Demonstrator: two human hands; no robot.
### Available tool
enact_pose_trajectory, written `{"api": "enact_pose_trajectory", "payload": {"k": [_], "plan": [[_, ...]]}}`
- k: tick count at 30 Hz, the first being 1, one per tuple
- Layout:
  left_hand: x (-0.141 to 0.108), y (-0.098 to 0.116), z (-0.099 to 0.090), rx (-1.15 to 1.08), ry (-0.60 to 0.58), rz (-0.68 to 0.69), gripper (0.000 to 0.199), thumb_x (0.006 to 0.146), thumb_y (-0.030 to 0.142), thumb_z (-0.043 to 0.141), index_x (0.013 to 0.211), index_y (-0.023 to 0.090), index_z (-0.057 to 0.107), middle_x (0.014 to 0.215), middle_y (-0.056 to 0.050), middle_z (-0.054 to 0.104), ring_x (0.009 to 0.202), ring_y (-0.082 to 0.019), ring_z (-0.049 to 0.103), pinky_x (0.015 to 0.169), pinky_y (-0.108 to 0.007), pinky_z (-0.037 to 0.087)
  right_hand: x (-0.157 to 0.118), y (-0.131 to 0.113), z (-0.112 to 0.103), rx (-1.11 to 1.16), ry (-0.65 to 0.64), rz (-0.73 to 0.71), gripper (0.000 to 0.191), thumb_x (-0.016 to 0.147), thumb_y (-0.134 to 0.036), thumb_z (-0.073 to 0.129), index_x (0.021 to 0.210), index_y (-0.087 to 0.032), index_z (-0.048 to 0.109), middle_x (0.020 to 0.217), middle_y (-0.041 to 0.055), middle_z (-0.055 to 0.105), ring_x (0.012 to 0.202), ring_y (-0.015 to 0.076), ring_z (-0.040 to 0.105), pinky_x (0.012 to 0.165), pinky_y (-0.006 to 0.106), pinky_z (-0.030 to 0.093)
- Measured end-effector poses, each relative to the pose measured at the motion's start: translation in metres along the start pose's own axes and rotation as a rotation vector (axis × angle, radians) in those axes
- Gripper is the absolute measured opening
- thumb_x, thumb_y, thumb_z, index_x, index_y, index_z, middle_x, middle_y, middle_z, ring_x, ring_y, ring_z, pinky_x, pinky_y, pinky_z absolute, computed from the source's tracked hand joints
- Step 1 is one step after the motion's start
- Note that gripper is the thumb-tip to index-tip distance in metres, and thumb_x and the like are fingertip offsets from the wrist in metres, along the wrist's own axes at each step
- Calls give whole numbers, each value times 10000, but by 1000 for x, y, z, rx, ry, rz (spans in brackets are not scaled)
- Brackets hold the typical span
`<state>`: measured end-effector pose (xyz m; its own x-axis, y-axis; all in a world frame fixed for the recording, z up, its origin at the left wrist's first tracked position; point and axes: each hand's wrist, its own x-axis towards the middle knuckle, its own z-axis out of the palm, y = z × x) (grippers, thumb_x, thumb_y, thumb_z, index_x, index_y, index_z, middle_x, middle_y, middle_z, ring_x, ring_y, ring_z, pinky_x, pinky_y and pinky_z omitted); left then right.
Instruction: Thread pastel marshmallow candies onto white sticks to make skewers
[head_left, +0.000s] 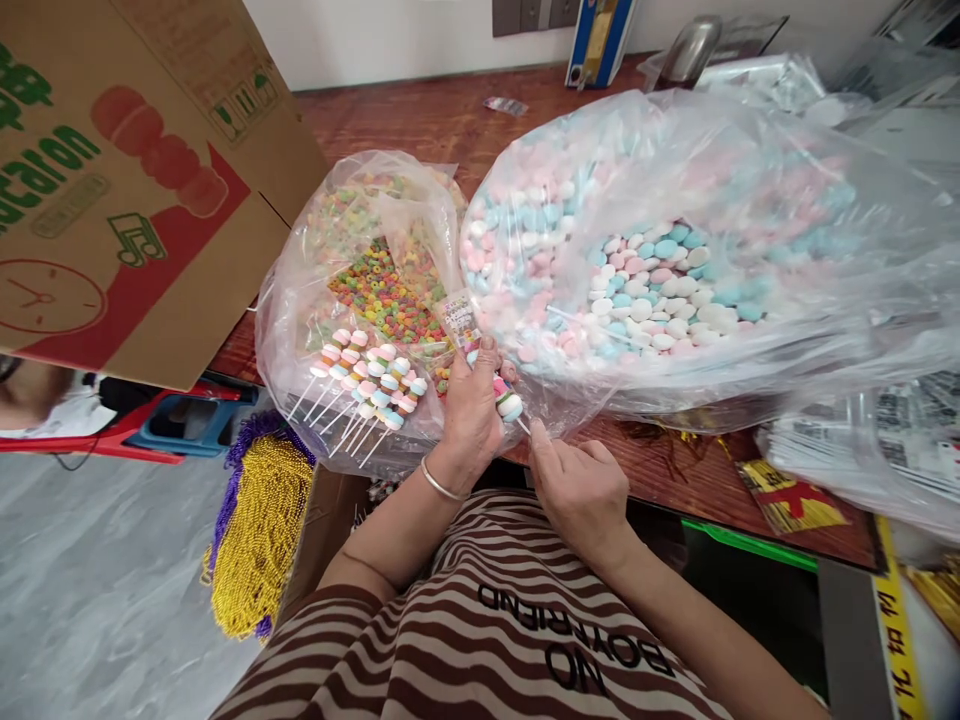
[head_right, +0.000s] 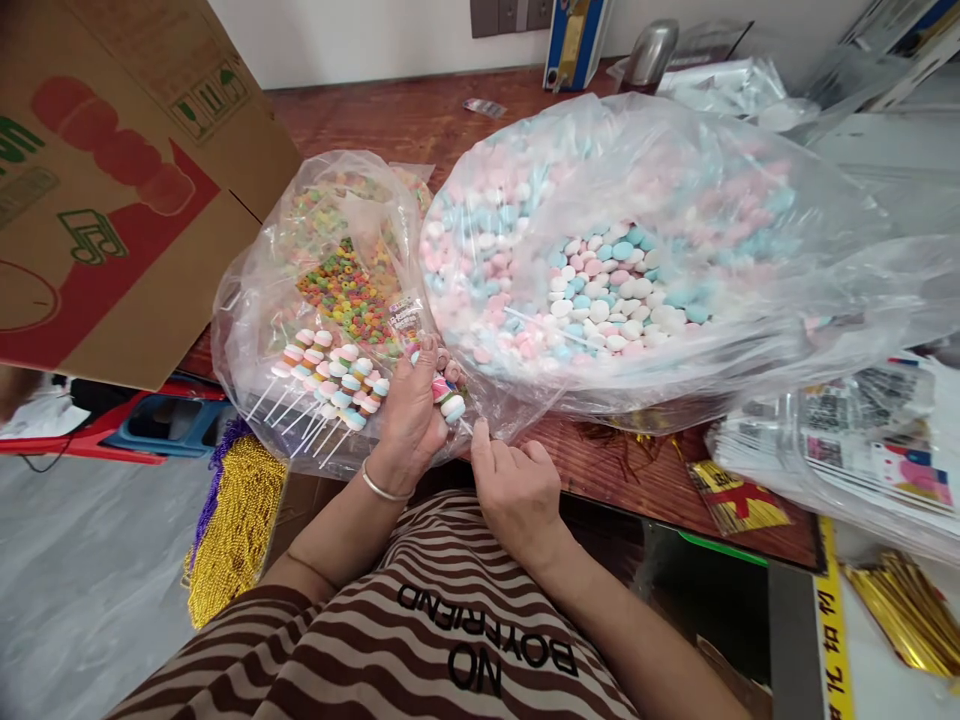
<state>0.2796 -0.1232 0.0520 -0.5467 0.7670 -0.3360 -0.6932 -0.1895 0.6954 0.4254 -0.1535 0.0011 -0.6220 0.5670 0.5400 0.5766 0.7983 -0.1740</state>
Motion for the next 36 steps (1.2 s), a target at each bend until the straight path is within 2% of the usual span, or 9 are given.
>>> {"api": "enact_pose_trajectory", "payload": {"k": [4,9,13,18,21,25,28,33,36], "plan": [[-4,-4,-3,-54,20,-41,382,804,447,825,843,186,550,705,57,545,567,-51,542,552,-160,461,2,0,4,-106,105,-26,278,1009,-137,538,1257,-47,627,639,24,635,568,145,513,617,338,311],[-1,-6,-7,-108,-3,-110,329,867,471,756,872,192,582,710,43,551,602,-64,561,599,-167,486,4,2,3,55,34,101,160,1015,-174,527,1004,-134,681,625,23,596,562,142,488,589,335,289],[1,-8,-10,-120,-136,-106,218,901,376,734,929,188,628,721,41,532,618,-64,552,630,-173,494,8,2,-1,786,-135,508,271,1031,-341,497,851,-186,627,584,-14,556,503,111,460,523,267,320],[-2,-15,-12,-132,-208,-152,171,907,352,724,932,207,636,705,54,484,573,-58,504,688,-206,529,18,-5,-3,1775,-357,1009,319,935,-504,619,856,-195,596,428,-129,361,307,45,175,363,218,165],[-6,-21,-13,-104,-205,-160,197,897,372,734,940,203,643,705,58,501,562,-51,507,706,-205,536,21,-8,1,1825,-295,1032,338,913,-518,643,820,-199,579,430,-136,346,312,39,168,368,214,187],[-3,-19,-16,-107,-214,-130,275,838,385,795,980,188,667,791,23,619,697,-89,636,801,-249,564,20,-5,1,1322,-117,856,360,915,-497,645,733,-196,571,553,-71,414,498,77,333,464,217,272],[8,-4,-16,-125,-184,-131,338,846,431,779,1069,194,684,960,-32,701,867,-138,705,870,-295,576,19,2,-3,1207,-164,779,349,940,-472,625,745,-183,608,614,-48,428,565,90,349,501,227,281],[18,14,-13,-139,-183,-164,169,883,326,765,1004,222,706,582,92,433,473,-35,452,593,-167,490,21,5,-4,1712,-339,969,371,914,-527,660,783,-187,590,535,-101,336,429,49,200,412,211,161],[17,15,-11,-178,-194,-199,149,913,347,732,900,202,700,561,93,336,413,-20,315,463,-145,371,17,2,-7,2031,-536,1007,313,935,-481,639,868,-176,644,480,-128,336,344,29,133,365,194,168]]}}
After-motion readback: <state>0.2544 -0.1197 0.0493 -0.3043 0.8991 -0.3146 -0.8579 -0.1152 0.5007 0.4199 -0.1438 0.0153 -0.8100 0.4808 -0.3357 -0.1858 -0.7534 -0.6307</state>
